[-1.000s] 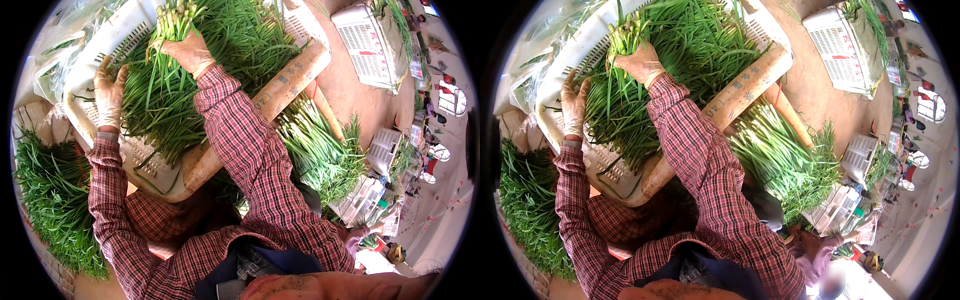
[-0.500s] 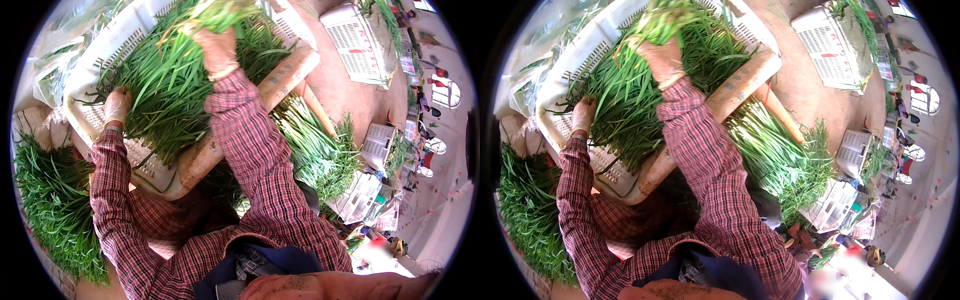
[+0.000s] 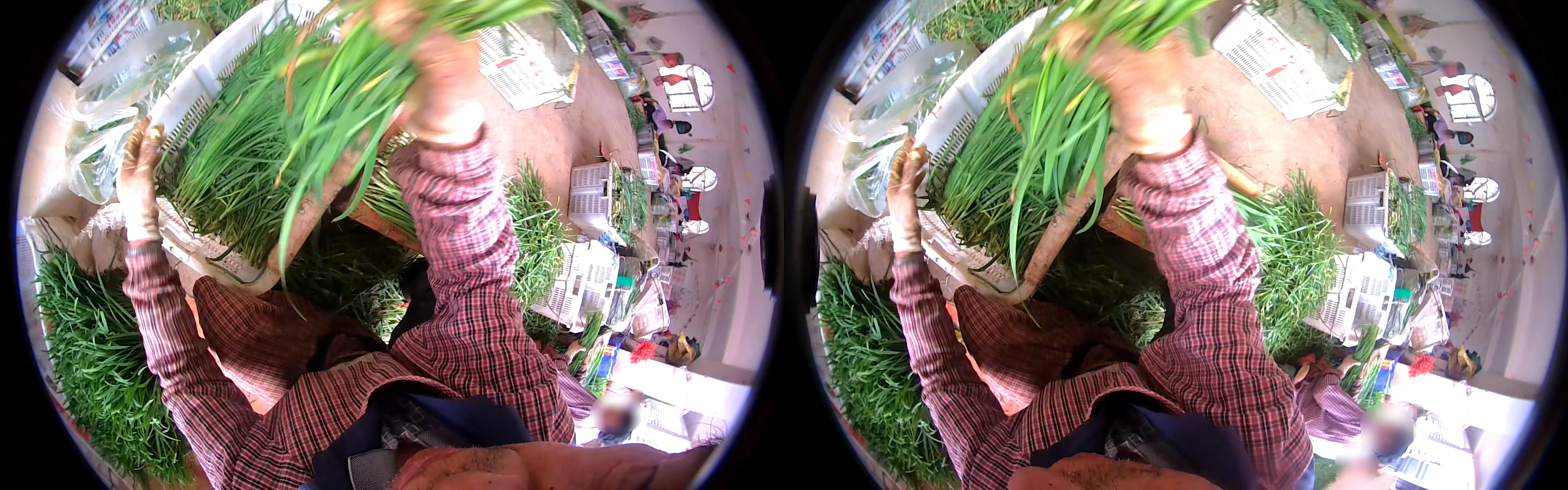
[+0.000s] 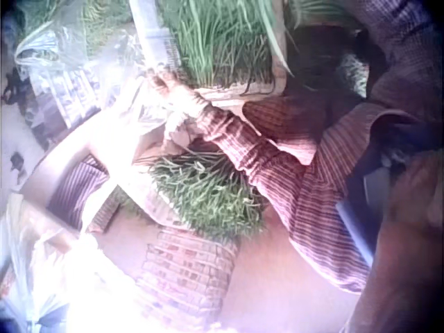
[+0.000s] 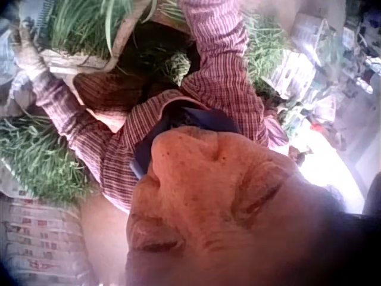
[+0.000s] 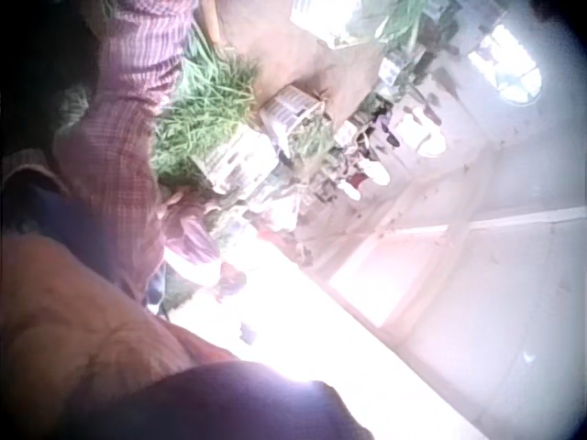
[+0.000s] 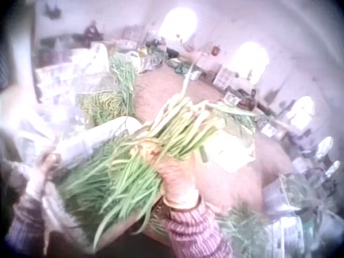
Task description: The person sorts and cleans green onions by hand, removing loose leaves and placing the bunched vegetables into a white plastic crate.
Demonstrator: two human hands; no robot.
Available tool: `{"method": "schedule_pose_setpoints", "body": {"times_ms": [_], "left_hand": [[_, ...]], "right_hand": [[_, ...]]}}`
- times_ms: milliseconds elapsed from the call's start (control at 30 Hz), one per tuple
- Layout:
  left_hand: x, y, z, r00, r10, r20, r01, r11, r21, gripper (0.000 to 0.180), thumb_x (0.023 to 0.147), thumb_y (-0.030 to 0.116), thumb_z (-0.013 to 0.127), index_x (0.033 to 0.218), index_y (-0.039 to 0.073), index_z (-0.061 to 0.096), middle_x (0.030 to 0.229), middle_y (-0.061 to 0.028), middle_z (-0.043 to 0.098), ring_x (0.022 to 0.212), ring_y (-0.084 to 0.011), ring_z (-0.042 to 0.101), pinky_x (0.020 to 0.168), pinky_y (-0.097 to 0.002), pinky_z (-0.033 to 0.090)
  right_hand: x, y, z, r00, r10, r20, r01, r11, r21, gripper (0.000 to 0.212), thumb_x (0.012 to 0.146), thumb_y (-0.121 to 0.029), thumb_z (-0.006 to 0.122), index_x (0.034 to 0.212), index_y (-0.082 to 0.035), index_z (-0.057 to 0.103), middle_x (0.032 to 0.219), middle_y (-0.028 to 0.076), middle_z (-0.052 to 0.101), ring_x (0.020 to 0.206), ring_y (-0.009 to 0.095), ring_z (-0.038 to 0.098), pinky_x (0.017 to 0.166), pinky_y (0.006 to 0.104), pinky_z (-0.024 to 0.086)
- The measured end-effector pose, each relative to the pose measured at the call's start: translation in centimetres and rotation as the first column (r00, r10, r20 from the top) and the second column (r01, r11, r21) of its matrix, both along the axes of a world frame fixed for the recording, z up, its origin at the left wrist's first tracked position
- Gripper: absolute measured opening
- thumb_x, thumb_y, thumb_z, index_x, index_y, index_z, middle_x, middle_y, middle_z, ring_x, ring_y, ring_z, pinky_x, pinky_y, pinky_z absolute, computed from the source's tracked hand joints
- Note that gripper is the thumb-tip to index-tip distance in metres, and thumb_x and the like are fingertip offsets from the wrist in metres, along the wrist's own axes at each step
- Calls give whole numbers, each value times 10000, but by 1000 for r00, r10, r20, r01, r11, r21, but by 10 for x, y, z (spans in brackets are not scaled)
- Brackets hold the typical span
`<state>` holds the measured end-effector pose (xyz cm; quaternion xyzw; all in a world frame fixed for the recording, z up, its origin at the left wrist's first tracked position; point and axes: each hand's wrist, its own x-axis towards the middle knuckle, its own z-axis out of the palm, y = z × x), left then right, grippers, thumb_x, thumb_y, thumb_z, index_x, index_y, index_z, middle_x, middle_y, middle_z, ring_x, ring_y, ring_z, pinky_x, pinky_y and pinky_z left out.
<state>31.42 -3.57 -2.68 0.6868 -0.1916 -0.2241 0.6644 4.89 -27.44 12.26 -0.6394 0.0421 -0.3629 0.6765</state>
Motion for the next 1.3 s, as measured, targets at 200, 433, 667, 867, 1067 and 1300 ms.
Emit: {"method": "schedule_pose_setpoints", "body": {"times_ms": [200, 433, 667, 867, 1067, 1300], "left_hand": [[-181, -30, 85, 821, -408, 400, 481, 871, -99, 1119, 595, 316, 886, 1486, 61, 258, 1469, -119, 396, 1351, -213, 364, 1117, -327, 290], [-263, -13, -8, 889, -457, -9, 446, 872, -202, 758, 705, 188, 827, 1318, 6, 419, 1213, -105, 568, 1084, -207, 549, 927, -345, 459], [-292, 28, -32, 397, -781, -483, 301, 607, -735, 622, 722, 174, 776, 1251, -18, 511, 1062, -135, 625, 872, -250, 644, 776, -340, 563], [-304, 43, -20, 166, -877, -450, 208, 478, -854, 912, 655, 217, 824, 1391, -65, 366, 1001, -123, 632, 864, -250, 645, 724, -345, 558], [-316, 39, -16, -69, -949, -308, 194, 290, -937, 973, 671, 180, 820, 1434, -65, 269, 1138, -190, 630, 1001, -324, 651, 861, -407, 533], [-311, 48, -18, -109, -937, -331, 224, 302, -927, 1046, 646, 203, 828, 1455, -52, 216, 1170, -207, 612, 1031, -338, 639, 899, -416, 513]], "right_hand": [[-15, 71, -38, 969, -18, -248, 49, 992, 119, 415, 825, -209, 742, 1161, -46, 560, 1116, 62, 652, 1011, 158, 599, 912, 283, 491], [-51, 131, -44, 953, -74, -295, 110, 988, 107, 577, 819, -34, 679, 1339, -22, 431, 1230, 53, 595, 1096, 153, 555, 951, 289, 445], [-100, 102, -40, 559, 119, -821, -377, 918, -124, 758, 809, -450, 712, 1363, -43, 394, 1068, 157, 638, 949, 231, 623, 911, 393, 484], [-133, 62, 22, 554, -13, -832, -458, 830, -318, 469, 863, -483, 635, 1074, -66, 671, 982, 58, 679, 917, 198, 636, 801, 341, 509], [-82, 57, 34, 771, 313, -555, -518, 815, -259, 716, 893, -582, 530, 1388, -69, 457, 1410, 139, 459, 1317, 245, 430, 1064, 443, 363], [-60, 63, 2, 615, 387, -687, -590, 804, -76, 795, 895, -647, 457, 1410, -44, 405, 1463, 199, 367, 1383, 337, 312, 1144, 470, 236]]}}
